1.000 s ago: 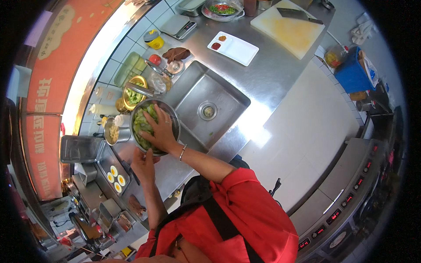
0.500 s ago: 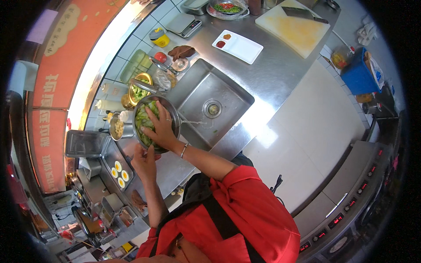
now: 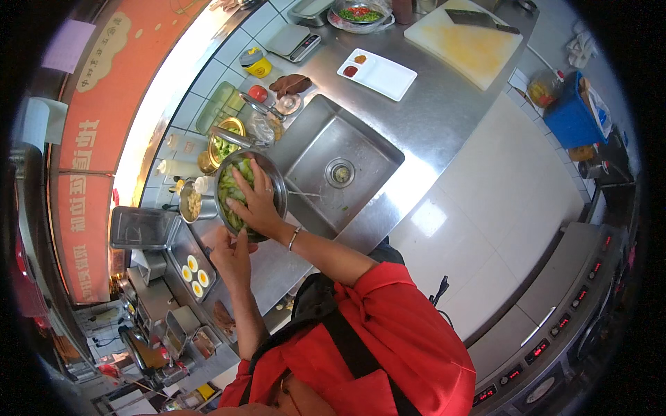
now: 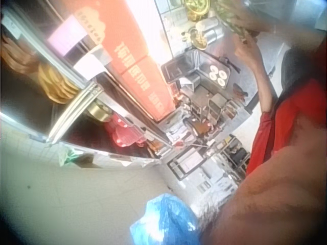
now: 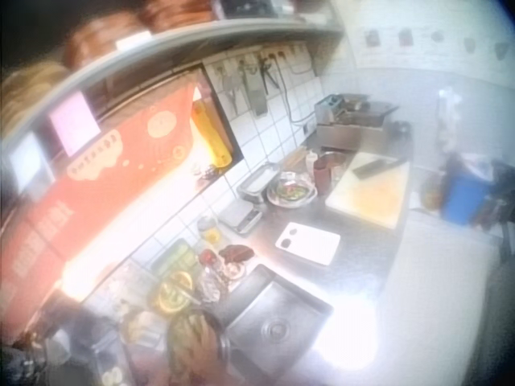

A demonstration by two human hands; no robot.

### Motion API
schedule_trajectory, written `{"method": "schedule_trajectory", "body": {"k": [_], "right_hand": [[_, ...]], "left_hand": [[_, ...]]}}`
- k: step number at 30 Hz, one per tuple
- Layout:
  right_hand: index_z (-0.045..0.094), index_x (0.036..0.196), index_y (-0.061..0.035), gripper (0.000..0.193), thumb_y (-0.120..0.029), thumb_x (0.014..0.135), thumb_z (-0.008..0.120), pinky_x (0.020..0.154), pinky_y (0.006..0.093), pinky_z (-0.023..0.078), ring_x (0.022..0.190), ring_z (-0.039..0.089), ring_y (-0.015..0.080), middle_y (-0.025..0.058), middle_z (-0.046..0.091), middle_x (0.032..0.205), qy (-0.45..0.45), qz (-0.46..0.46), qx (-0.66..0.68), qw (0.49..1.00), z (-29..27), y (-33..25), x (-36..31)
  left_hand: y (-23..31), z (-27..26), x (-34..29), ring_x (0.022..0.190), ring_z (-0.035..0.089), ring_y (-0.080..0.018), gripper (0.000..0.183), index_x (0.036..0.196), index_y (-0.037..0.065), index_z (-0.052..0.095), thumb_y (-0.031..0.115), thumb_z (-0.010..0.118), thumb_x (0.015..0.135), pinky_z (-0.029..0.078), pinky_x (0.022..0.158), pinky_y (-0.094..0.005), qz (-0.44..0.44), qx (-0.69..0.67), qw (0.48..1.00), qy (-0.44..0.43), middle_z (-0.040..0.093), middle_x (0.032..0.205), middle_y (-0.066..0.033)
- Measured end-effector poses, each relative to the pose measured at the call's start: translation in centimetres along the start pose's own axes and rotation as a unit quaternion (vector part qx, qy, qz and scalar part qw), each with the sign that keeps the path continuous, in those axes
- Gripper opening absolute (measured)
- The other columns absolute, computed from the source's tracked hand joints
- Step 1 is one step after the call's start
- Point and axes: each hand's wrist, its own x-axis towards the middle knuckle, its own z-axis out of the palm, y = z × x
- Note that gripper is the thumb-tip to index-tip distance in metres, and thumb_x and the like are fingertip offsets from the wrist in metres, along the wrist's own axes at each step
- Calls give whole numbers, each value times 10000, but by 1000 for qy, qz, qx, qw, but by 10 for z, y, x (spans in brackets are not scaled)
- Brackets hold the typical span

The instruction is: The person assembles a rice bowl by scooping rice into a metal bowl and adding various toppings including green vegetables, mushrooms, corn, cucumber, carrots, and seaweed. They then add a meat mixture and sauce before placing the bowl in a warming cabinet.

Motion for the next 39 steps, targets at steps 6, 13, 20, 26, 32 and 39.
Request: {"method": "schedule_trajectory", "body": {"k": [6, 13, 20, 26, 32, 39], "right_hand": [[363, 1420, -123, 601, -317, 888, 565, 1085, 471, 172, 1328, 185, 436, 268, 117, 1483, 3, -2, 1, 1000, -4, -3, 1], [365, 1418, -118, 594, -289, 887, 571, 1084, 471, 179, 1326, 191, 437, 261, 118, 1486, 14, -4, 19, 1000, -5, -5, 2], [360, 1418, -107, 597, -264, 881, 569, 1084, 465, 182, 1325, 195, 436, 259, 123, 1486, 18, -8, 18, 1000, -7, -8, 2], [354, 1417, -94, 598, -255, 881, 564, 1085, 461, 179, 1327, 194, 430, 257, 126, 1486, 21, -10, 26, 999, -10, -8, 3], [343, 1422, -91, 604, -248, 881, 561, 1087, 457, 178, 1333, 185, 428, 252, 115, 1489, 18, 5, 26, 999, -13, -8, 3], [363, 1414, -110, 623, -239, 849, 591, 1074, 470, 200, 1314, 220, 429, 248, 147, 1479, 46, 1, 30, 999, -13, 5, -1]], "left_hand": [[5, 2, 0, 539, 654, -134, 167, 751, -7, 469, 8, 602, 852, 495, 454, -245, -12, -5, 1000, 0, 603, 613, -52], [10, 3, -2, 546, 651, -126, 169, 757, -9, 468, 13, 606, 852, 504, 464, -250, -12, 10, 1000, 3, 604, 615, -57], [18, 3, -3, 544, 651, -128, 161, 764, -11, 474, 5, 610, 849, 495, 466, -247, 2, 14, 1000, 11, 599, 594, -60], [21, 5, -3, 528, 651, -135, 159, 759, 0, 483, 15, 615, 846, 477, 457, -245, 13, 27, 999, 15, 599, 563, -68], [24, 5, -3, 548, 669, -177, 131, 790, 1, 501, 23, 622, 836, 502, 478, -284, 10, 30, 999, -1, 615, 619, -102], [26, 12, -3, 549, 673, -186, 118, 797, 5, 513, 23, 626, 830, 501, 476, -285, 16, 44, 999, -8, 622, 614, -102]]}}
